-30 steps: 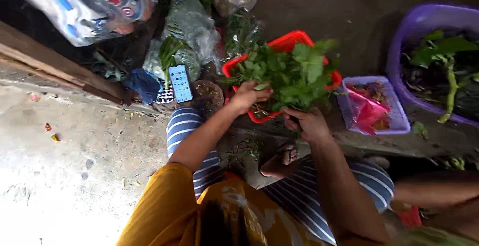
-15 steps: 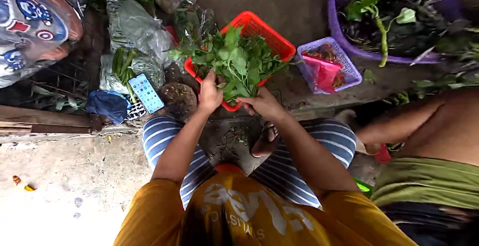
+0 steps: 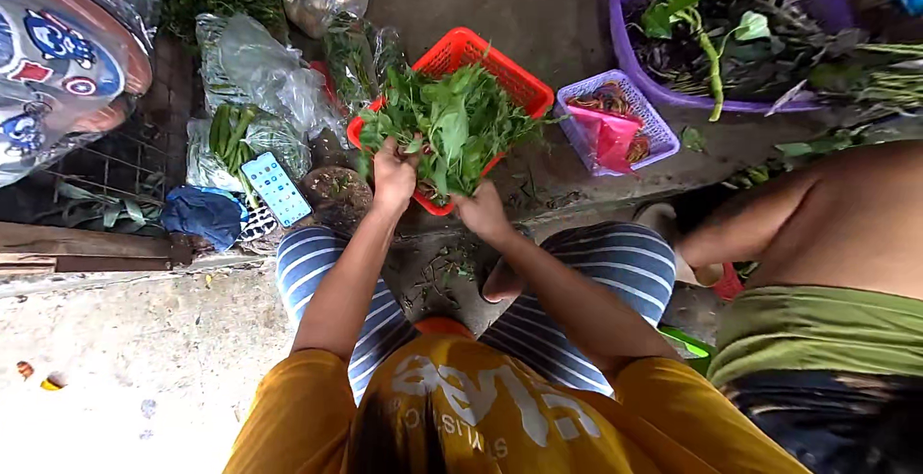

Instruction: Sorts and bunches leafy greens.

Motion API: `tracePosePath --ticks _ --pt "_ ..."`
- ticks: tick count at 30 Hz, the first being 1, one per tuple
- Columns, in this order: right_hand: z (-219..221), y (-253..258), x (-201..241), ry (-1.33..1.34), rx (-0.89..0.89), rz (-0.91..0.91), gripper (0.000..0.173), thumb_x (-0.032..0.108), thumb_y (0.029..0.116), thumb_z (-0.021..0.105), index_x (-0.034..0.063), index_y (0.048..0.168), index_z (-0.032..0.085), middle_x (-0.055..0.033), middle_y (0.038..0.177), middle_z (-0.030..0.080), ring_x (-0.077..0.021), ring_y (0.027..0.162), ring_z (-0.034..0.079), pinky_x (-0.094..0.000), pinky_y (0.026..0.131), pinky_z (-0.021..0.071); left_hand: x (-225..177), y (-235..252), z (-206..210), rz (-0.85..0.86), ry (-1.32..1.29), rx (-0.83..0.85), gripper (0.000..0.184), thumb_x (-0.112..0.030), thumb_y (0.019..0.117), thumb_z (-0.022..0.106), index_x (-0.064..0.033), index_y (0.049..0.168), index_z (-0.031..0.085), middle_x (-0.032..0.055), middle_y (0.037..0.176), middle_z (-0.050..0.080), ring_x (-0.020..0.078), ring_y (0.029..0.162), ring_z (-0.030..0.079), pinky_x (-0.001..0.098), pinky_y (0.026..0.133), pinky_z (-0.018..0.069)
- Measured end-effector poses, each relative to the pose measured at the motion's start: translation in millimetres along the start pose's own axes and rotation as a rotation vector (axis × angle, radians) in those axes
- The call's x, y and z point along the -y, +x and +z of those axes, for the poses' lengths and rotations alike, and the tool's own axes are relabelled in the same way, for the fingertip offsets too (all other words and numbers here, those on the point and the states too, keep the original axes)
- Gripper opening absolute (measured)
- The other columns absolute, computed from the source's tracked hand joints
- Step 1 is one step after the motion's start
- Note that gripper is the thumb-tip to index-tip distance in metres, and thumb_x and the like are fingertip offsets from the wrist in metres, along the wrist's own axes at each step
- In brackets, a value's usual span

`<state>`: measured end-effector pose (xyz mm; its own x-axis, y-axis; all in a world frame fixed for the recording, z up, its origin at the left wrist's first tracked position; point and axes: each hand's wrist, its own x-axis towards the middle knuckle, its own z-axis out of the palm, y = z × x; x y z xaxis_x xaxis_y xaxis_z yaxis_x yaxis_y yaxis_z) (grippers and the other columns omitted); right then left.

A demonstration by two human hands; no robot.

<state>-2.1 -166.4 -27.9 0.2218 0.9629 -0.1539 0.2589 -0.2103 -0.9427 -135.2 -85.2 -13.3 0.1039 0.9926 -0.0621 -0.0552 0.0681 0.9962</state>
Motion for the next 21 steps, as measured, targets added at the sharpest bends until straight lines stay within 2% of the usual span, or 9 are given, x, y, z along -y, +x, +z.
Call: tracePosePath --ticks 2,4,7,8,10,12,15,17,21 --pt "3.2 -7.4 6.1 -0.083 -0.010 -0.149 0.018 0.003 0.0923 0.067 -0.0057 0.108 0.067 -0.0139 0.092 0.070 -0.0155 0.083 0.068 -0.0377 0.079 0.0569 -3.9 -9.2 -6.6 0.055 0.344 -0.031 0.041 0.006 0.0904 0.063 0.0121 0.130 0.055 0.0246 0.123 0.066 0.0254 0.116 0.065 0.0396 0.104 0.0510" --pt "-2.9 -3.7 9.5 -0.131 -0.043 -0.301 0.019 0.003 0.0903 0.067 -0.0068 0.106 0.068 -0.0161 0.095 0.072 -0.0172 0.090 0.071 -0.0385 0.084 0.0579 -10.8 -27.4 -10.7 -0.023 0.529 0.096 0.050 0.003 0.0986 0.059 0.0163 0.144 0.043 0.0324 0.145 0.050 0.0325 0.138 0.048 0.0383 0.119 0.0336" --pt "-22.7 14.6 7.2 -0.164 -0.149 -0.419 0.022 0.004 0.0885 0.065 -0.0090 0.106 0.067 -0.0180 0.096 0.073 -0.0177 0.091 0.072 -0.0388 0.085 0.0590 -9.0 -16.2 -10.4 0.015 0.614 0.161 0.042 -0.005 0.0941 0.067 0.0101 0.133 0.058 0.0269 0.131 0.062 0.0326 0.127 0.058 0.0468 0.112 0.0424" --pt "-28.9 20.3 6.3 -0.164 -0.188 -0.411 0.024 0.004 0.0893 0.065 -0.0097 0.109 0.067 -0.0189 0.098 0.072 -0.0182 0.093 0.072 -0.0392 0.087 0.0585 -12.8 -11.1 -9.6 -0.026 0.583 0.195 0.033 -0.008 0.0941 0.071 0.0058 0.123 0.065 0.0208 0.118 0.069 0.0283 0.114 0.065 0.0481 0.104 0.0496" --pt "-34.0 28.8 4.1 -0.122 -0.253 -0.337 0.024 0.004 0.0922 0.064 -0.0096 0.112 0.066 -0.0181 0.100 0.072 -0.0162 0.093 0.071 -0.0373 0.088 0.0570 -11.7 -8.8 -8.0 -0.067 0.322 0.283 0.022 -0.005 0.0914 0.074 0.0044 0.108 0.063 0.0088 0.095 0.071 0.0137 0.088 0.068 0.0360 0.086 0.0564" --pt "-24.8 30.0 0.4 0.011 -0.243 -0.156 0.020 0.007 0.0965 0.062 -0.0065 0.111 0.064 -0.0084 0.088 0.067 -0.0077 0.072 0.062 -0.0293 0.070 0.0546 -6.4 -12.6 -3.9 -0.120 -0.057 0.316 0.020 0.008 0.0890 0.067 0.0004 0.106 0.059 0.0019 0.088 0.070 0.0071 0.079 0.067 0.0276 0.079 0.0574" --pt "0.4 13.0 -2.0 0.220 -0.097 0.088 0.021 0.017 0.1060 0.054 -0.0025 0.105 0.062 0.0009 0.066 0.052 -0.0059 0.049 0.047 -0.0247 0.049 0.0460 -3.2 -11.9 0.8 -0.211 -0.362 0.233 0.025 0.013 0.0933 0.055 -0.0059 0.108 0.058 -0.0022 0.088 0.067 0.0060 0.075 0.064 0.0252 0.073 0.0571" --pt "12.4 -6.0 6.7 0.274 0.012 0.139 0.022 0.017 0.1087 0.049 -0.0004 0.100 0.060 0.0028 0.061 0.048 -0.0053 0.047 0.044 -0.0227 0.049 0.0437 -1.9 -8.7 1.6 -0.182 -0.327 0.144 0.019 0.009 0.0981 0.052 -0.0056 0.109 0.058 -0.0019 0.090 0.068 0.0053 0.077 0.065 0.0246 0.073 0.0572" --pt "22.8 -23.5 23.0 0.360 0.062 0.090 0.017 -0.004 0.1008 0.049 0.0023 0.088 0.058 0.0059 0.057 0.049 -0.0019 0.048 0.047 -0.0185 0.050 0.0447 -0.4 -6.9 2.9 -0.036 -0.097 0.032 0.018 0.007 0.0972 0.054 0.0024 0.114 0.056 0.0006 0.089 0.065 0.0028 0.080 0.063 0.0243 0.077 0.0561"
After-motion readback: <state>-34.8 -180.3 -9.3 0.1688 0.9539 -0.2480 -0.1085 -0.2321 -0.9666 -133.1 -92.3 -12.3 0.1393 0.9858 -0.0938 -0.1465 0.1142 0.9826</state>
